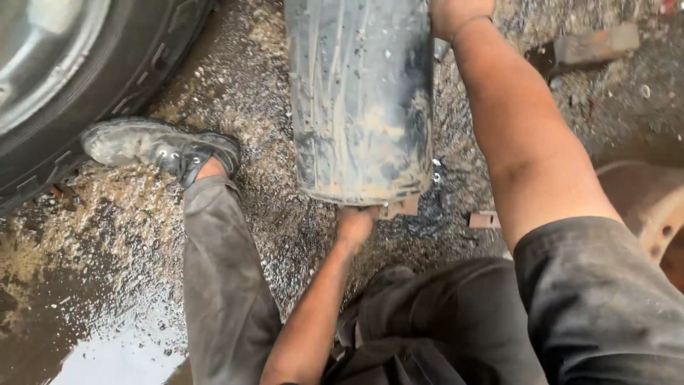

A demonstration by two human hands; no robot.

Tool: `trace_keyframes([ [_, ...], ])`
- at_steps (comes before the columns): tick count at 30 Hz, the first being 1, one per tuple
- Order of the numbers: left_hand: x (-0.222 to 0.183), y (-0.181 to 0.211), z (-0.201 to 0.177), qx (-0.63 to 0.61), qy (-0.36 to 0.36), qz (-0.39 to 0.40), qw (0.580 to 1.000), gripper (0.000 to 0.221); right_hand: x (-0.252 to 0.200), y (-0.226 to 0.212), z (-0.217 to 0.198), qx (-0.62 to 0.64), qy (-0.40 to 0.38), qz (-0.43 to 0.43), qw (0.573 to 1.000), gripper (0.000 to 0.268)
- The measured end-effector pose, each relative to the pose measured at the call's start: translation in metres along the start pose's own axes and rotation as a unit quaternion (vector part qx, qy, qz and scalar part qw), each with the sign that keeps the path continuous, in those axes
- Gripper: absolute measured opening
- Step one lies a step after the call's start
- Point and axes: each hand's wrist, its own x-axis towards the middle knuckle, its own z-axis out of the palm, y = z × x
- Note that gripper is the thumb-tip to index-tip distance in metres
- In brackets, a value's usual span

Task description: Repairing a large metal air tank from a vehicle by tightening bolts and positioning brackets.

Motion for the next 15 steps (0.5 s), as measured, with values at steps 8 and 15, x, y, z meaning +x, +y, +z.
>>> trace_keyframes([
  [8,-0.023,-0.034,-0.016,0.004,0.025,0.071,0.997,0.041,-0.042,-0.066,-0.135,-0.161,-0.093,-0.019,0.982,0.024],
  [15,-0.069,-0.08,0.011,0.042,-0.045,0.036,0.997,0.045,-0.093,-0.121,-0.18,-0.206,-0.149,-0.069,0.965,0.022],
])
